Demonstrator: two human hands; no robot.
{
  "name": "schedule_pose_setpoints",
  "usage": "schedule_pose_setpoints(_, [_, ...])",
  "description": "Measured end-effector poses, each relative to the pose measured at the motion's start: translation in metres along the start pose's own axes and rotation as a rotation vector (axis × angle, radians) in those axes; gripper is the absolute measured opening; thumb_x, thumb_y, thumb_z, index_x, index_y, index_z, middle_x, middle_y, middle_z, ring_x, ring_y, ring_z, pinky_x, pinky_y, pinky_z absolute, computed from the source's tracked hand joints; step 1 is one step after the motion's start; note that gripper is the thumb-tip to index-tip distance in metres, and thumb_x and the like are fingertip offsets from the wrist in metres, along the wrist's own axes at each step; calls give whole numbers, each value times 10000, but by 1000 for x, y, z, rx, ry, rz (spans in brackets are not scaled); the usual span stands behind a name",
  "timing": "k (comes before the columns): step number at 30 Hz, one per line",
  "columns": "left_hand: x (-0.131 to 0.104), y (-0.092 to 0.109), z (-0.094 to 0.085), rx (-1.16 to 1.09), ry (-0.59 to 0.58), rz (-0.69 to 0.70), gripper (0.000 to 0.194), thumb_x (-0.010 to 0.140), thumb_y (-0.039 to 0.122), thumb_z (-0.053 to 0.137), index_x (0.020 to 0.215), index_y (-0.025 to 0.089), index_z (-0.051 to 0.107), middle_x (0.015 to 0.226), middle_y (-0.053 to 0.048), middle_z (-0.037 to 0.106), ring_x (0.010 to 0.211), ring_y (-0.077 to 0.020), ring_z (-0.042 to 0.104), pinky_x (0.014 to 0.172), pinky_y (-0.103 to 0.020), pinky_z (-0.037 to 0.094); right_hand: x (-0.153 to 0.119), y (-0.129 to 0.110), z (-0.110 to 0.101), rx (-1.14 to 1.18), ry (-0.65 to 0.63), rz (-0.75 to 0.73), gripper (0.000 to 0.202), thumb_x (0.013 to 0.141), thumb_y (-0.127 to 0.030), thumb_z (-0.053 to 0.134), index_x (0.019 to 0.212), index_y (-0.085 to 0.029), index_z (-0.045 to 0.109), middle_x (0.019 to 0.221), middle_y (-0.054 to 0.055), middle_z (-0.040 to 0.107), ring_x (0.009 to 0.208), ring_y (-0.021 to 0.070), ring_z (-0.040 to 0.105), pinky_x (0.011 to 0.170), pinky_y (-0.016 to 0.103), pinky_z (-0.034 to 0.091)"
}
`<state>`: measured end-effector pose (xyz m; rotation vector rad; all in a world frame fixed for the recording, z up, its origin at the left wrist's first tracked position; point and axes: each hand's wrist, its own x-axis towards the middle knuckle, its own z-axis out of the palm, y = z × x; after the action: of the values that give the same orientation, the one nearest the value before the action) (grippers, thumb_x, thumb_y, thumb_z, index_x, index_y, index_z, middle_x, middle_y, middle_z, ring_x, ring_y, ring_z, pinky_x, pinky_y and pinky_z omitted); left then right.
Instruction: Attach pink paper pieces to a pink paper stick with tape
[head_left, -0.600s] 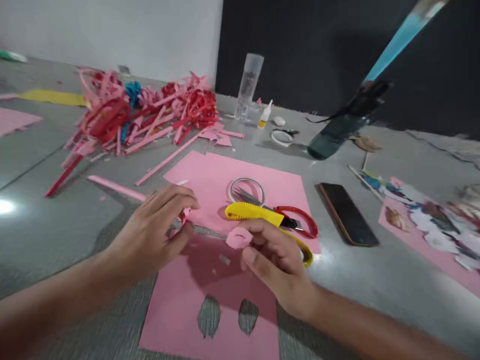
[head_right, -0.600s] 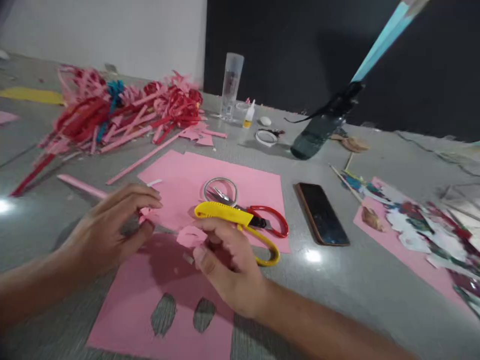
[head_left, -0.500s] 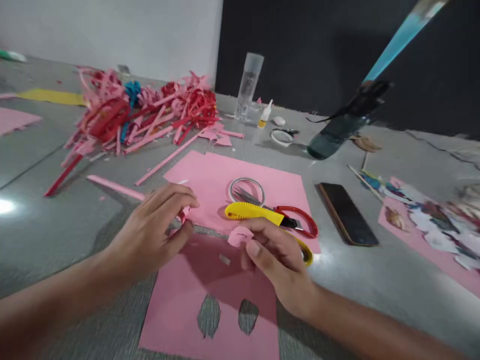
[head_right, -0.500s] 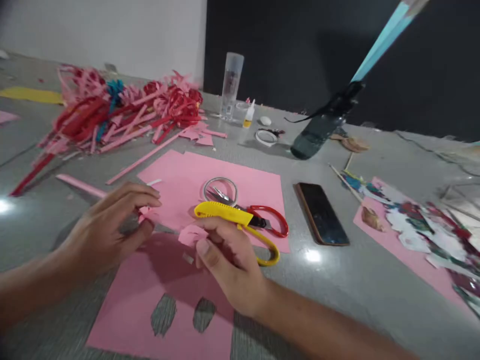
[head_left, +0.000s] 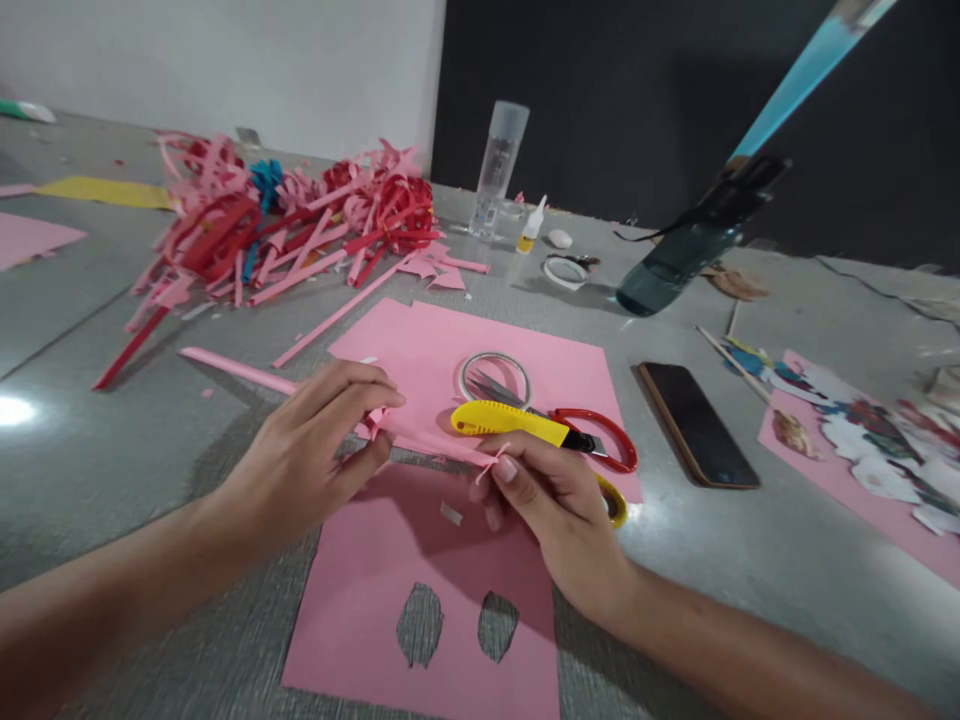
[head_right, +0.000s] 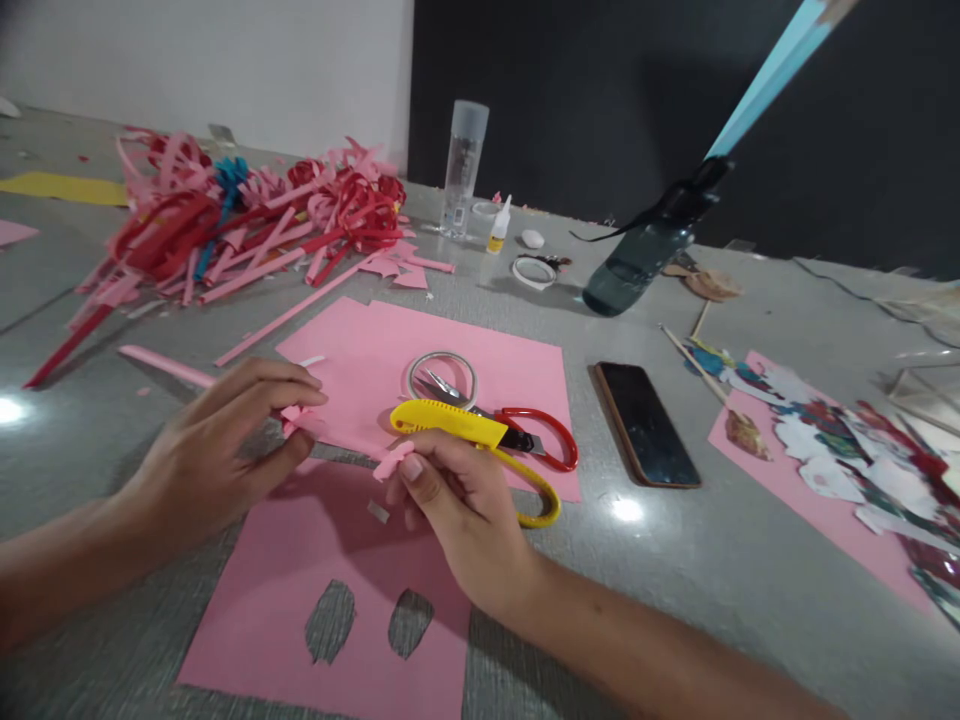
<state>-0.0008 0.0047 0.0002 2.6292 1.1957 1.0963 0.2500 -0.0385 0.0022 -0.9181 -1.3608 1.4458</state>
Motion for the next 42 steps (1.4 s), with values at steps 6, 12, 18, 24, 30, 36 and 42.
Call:
schedule_pose_setpoints(6, [-1, 0, 0, -13, 8, 20, 223, 966, 82, 587, 1164, 182, 615, 1151, -63, 659, 1109, -190, 654, 981, -335, 541, 4, -6, -2, -22, -28, -22, 245, 1050, -302, 601, 879, -203, 746, 714, -14, 617, 625, 81, 561, 587, 201, 433])
schedule_pose_setpoints(12, [-2, 2, -4, -30, 38, 38, 233, 953, 48, 597, 1139, 184, 626, 1124, -55, 671, 1068, -171, 664, 960, -313, 540, 6, -8, -3, 38, -117, 3, 235, 1044, -313, 621, 899, -196, 764, 739, -2, 651, 623, 83, 558, 590, 201, 453])
schedule_pose_setpoints(18, [-1, 5, -4, -24, 59, 101, 224, 947, 38, 620, 1121, 178, 626, 1105, -57, 674, 1047, -163, 667, 946, -293, 540, 7, -9, -1, -25, -93, -37, 314, 1008, -406, 675, 797, -178, 722, 687, -14, 634, 612, 85, 557, 576, 201, 433])
schedule_pose_setpoints(24, [-4, 5, -4, -9, -16, 154, 271, 949, 27, 625, 1183, 165, 625, 1131, -71, 670, 1063, -171, 661, 965, -298, 525, 5, -9, 0, -144, -60, -118, 311, 993, -428, 689, 794, -189, 693, 670, -23, 636, 604, 94, 538, 577, 224, 415])
schedule_pose_setpoints(30, [-3, -1, -3, 11, -40, 134, 295, 987, 86, 616, 1255, 207, 638, 1117, -63, 700, 1020, -186, 656, 904, -338, 507, 0, -4, -3, -134, 0, -138, 182, 1010, -380, 646, 985, -214, 716, 788, 9, 668, 649, 126, 567, 591, 257, 446])
schedule_pose_setpoints(36, [-5, -7, -3, 65, -67, 203, 377, 1004, 140, 615, 1362, 257, 608, 1024, -21, 757, 898, -190, 678, 840, -371, 470, 4, -8, -1, -120, -23, -72, 197, 1008, -370, 652, 902, -210, 699, 767, 6, 642, 652, 128, 564, 601, 265, 449])
schedule_pose_setpoints(42, [-5, -4, 0, 84, -125, 199, 454, 993, 94, 571, 1431, 213, 555, 1099, -62, 737, 949, -216, 654, 850, -366, 492, 6, -11, 1, -163, -47, -51, 264, 995, -401, 678, 830, -198, 645, 714, -13, 602, 636, 111, 517, 582, 244, 405])
